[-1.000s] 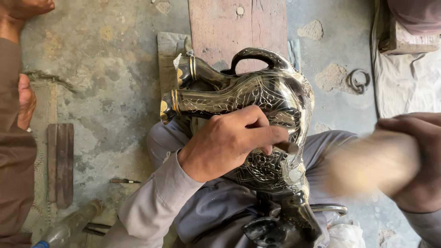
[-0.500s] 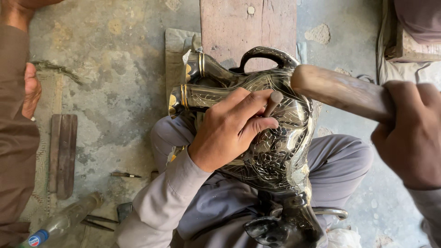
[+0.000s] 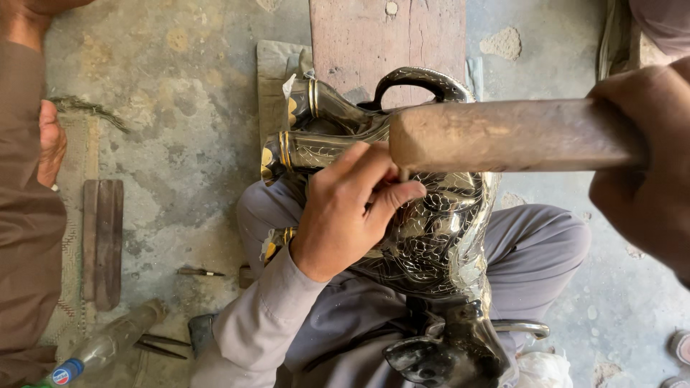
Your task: The person sits cross-legged on the floor with a brass camel figurine on their lap and engraves decorative patterns into its surface, holding a small chisel against the metal and striking it with a wooden mallet. They reposition the figurine and the chisel repeatedly to work different areas of the body and legs.
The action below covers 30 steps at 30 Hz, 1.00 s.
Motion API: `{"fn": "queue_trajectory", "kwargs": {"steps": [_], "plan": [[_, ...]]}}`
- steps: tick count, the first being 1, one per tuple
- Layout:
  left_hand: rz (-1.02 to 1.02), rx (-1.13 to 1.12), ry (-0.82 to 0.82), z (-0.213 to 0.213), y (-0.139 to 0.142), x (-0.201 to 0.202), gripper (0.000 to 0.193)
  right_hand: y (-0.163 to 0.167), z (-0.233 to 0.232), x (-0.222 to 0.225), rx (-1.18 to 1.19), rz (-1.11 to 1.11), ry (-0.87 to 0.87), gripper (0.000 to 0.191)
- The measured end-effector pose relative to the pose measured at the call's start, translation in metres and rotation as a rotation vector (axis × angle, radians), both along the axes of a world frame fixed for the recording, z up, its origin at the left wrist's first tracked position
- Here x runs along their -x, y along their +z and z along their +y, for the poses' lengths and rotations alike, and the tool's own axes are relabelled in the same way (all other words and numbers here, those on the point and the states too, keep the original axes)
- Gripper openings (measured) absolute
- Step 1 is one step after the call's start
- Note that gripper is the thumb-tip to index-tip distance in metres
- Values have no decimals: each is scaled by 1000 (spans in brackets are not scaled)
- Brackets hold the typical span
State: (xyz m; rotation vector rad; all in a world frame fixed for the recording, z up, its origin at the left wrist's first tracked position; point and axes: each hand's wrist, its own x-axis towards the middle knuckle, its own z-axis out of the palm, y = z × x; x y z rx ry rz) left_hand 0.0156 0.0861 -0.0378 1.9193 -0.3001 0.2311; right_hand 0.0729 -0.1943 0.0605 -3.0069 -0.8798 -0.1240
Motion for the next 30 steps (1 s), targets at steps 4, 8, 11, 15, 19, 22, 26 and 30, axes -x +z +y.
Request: {"fn": "queue_trajectory", "kwargs": {"steps": [4,8,11,15,19,22,26,30], "plan": [[94,197,-35,2,2,2,29,-8,8,-10,-120,11,-39,53],[76,126,-42,2,1,0,30,-12,12,-25,217,-79,-42,43],[91,128,-64,2,0,-1,31,-8,17,-34,261,-51,-56,42],[110,131,-89,3,2,-1,29,-9,21,-42,157,0,-89,41],[93,92,-86,1,6,-1,28,-24,9,-27,45,54,-137,40],[50,130,-95,-1,11,5,23,-32,-11,-13,-62,62,-166,40],[75,291,25,4,12,22,16,-41,-28,14,-112,69,-207,39],[331,372,191,20,9,53,29,-40,-43,47,-121,80,-228,38]]}}
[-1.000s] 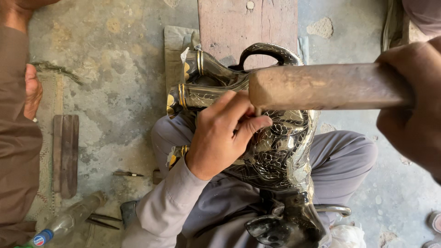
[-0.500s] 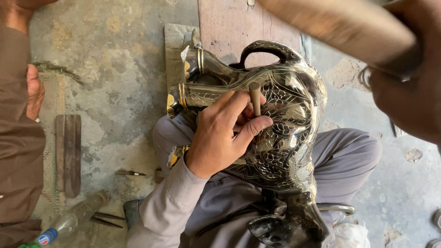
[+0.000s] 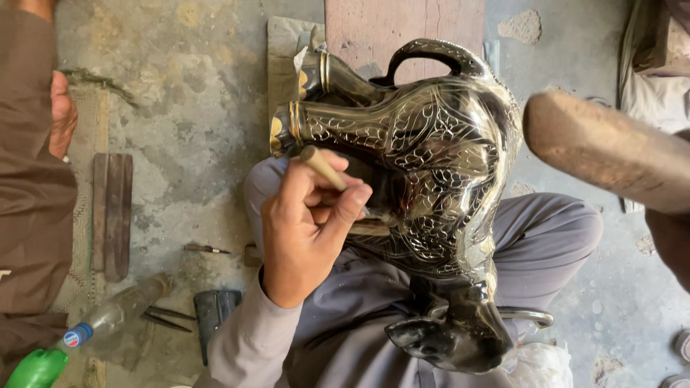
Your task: The person sits cross-legged on the floor with a brass camel figurine on their lap and engraves decorative patterns into its surface, holding a small chisel against the metal and striking it with a wooden mallet. They reposition the figurine and the chisel repeatedly to work different areas of the body and legs.
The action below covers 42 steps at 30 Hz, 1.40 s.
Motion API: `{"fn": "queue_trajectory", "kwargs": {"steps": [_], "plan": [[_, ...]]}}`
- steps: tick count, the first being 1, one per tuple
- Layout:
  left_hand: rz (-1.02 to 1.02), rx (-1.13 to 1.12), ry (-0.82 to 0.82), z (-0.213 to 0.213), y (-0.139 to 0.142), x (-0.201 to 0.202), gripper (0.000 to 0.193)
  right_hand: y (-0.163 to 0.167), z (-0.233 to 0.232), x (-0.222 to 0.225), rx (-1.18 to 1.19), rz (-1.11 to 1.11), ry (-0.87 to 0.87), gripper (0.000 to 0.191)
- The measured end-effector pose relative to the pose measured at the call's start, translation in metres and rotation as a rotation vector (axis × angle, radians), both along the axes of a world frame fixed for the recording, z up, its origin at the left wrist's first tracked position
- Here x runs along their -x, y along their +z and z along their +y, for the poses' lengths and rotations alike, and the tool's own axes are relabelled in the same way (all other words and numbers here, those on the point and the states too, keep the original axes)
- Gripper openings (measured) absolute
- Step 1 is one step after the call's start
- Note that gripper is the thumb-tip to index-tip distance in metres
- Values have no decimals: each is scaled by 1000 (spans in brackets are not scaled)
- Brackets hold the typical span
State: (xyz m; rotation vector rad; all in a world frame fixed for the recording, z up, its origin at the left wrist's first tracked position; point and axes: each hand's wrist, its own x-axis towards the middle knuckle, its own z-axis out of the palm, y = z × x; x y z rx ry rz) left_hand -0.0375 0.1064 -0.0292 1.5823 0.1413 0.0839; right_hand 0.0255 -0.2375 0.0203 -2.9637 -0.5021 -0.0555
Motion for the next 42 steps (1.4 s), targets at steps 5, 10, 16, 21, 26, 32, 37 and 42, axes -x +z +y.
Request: {"fn": "queue_trajectory", "kwargs": {"steps": [5,10,16,21,26,32,37,42], "plan": [[-15,-47,26,-18,-18,33,40,-3,-23,27,-9,19,6,37],[-8,216,121,-36,-36,40,36,-1,-28,28,21,5,46,36],[-65,247,200,-53,-46,45,32,24,20,7,280,-180,193,37],[-72,250,238,-57,-49,49,33,67,81,-1,271,-220,330,39],[-124,159,212,-60,-53,53,20,105,159,6,434,-404,510,19],[-175,327,397,-83,-64,63,25,123,207,7,815,-584,755,15],[-244,353,458,-94,-76,68,30,126,210,13,705,-660,808,20],[-239,342,461,-96,-75,69,28,127,210,14,739,-614,811,16]]}}
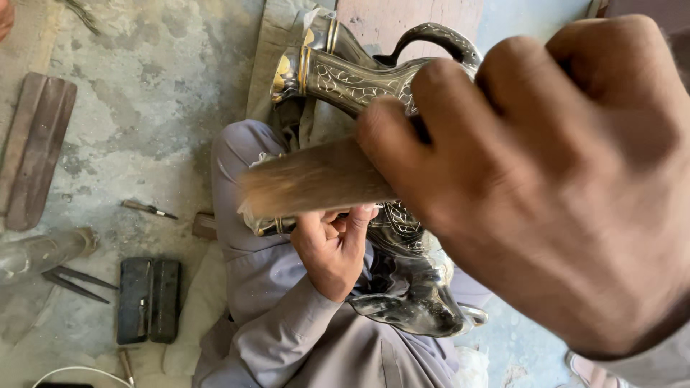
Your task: The person sits cross-legged on the floor with a brass camel figurine on their lap and engraves decorative patterns into its surface, holding a small chisel against the metal and striking it with a wooden mallet. They reposition the figurine and the chisel repeatedly to work different areas of the body and legs.
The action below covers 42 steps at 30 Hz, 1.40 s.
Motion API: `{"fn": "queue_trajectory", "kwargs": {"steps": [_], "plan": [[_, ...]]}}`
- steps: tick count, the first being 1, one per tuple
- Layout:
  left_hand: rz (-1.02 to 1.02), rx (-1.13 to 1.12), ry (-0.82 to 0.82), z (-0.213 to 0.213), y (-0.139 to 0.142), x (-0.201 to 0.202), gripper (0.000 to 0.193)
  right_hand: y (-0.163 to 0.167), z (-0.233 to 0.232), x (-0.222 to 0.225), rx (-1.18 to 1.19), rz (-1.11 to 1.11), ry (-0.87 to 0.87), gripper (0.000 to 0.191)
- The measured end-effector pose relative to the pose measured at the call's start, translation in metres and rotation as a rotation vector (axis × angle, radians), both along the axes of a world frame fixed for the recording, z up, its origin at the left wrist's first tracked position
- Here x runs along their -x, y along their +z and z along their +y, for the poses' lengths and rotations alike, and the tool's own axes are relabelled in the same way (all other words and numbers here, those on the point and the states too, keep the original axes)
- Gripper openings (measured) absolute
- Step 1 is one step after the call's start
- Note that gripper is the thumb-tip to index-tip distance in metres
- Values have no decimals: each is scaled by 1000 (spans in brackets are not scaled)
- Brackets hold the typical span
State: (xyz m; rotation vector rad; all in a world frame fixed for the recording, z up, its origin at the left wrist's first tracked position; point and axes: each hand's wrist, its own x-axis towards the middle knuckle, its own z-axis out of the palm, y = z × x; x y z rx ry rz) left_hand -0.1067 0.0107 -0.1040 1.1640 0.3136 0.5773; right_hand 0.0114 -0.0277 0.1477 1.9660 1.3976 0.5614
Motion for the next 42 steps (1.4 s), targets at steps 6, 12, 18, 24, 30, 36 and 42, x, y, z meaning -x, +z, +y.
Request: {"fn": "queue_trajectory", "kwargs": {"steps": [6,12,18,24,30,36,42], "plan": [[60,-123,-188,24,20,-10,17,-3,-23,-7,11,189,-209,24],[53,-472,-357,48,40,-31,23,-17,-77,-29,-183,504,-575,49],[-77,-746,-467,59,53,-46,34,-49,-152,-14,-458,676,-683,52],[-79,-921,-611,62,55,-52,41,-72,-178,29,-714,657,-886,37],[-77,-1009,-692,61,50,-54,40,-86,-207,50,-762,589,-882,23],[-229,-1139,-752,47,54,-66,25,-134,-229,65,-841,519,-702,20],[-86,-973,-800,58,68,-61,23,-144,-245,64,-919,534,-695,27]]}}
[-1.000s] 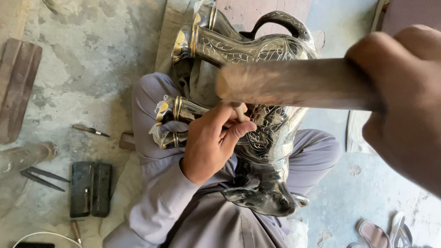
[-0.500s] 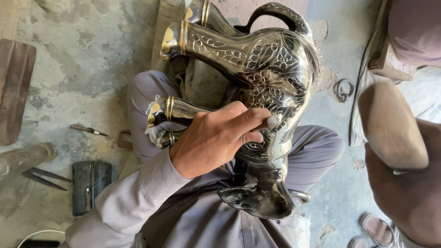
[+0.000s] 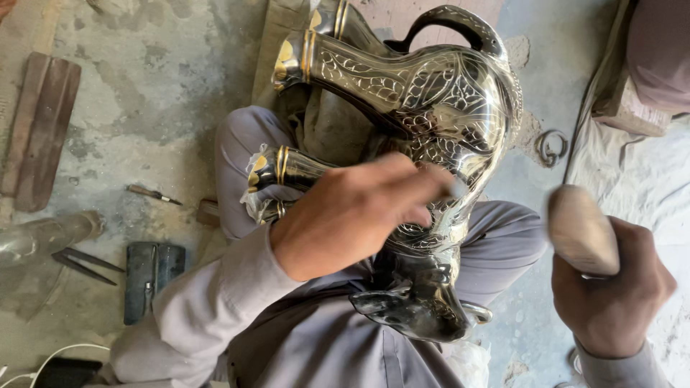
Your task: The person sits cross-legged on the floor with a brass camel figurine on their lap and engraves decorative patterns into its surface, holding a small chisel against the metal and striking it with a wooden mallet. They reposition the figurine and the chisel repeatedly to work different areas of the body and legs.
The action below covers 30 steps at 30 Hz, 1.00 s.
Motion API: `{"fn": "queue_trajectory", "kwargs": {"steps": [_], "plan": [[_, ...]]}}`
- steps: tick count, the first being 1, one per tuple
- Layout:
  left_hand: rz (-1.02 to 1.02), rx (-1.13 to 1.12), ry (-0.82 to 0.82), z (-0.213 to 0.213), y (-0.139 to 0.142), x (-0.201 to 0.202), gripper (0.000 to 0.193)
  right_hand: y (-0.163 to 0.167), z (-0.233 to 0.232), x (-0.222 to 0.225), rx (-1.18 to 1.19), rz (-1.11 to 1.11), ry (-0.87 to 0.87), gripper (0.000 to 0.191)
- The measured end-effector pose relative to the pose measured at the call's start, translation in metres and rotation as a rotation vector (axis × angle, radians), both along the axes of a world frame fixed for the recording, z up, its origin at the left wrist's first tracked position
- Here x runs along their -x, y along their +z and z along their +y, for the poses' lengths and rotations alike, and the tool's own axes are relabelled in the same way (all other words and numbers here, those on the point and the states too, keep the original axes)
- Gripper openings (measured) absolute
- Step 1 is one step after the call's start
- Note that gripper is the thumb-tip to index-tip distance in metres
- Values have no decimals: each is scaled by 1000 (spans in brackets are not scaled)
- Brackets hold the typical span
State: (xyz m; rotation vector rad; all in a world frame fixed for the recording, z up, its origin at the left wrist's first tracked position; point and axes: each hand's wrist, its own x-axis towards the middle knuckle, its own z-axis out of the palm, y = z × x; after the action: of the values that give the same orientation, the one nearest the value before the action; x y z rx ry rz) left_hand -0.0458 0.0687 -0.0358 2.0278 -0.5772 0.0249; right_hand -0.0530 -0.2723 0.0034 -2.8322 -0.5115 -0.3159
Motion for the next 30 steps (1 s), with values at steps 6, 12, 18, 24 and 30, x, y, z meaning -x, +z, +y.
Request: {"fn": "queue_trajectory", "kwargs": {"steps": [6,12,18,24,30], "plan": [[240,555,440,-1,-12,27,25,15,21,-20,235,-67,64,25],[47,493,509,-12,-26,35,17,35,53,-56,580,-58,170,22],[101,308,521,-8,-24,37,23,79,98,-63,375,102,233,32],[140,560,614,-21,-40,48,22,119,172,-61,519,21,380,42],[231,484,782,-41,-65,68,18,136,213,-54,661,-176,589,33]]}}
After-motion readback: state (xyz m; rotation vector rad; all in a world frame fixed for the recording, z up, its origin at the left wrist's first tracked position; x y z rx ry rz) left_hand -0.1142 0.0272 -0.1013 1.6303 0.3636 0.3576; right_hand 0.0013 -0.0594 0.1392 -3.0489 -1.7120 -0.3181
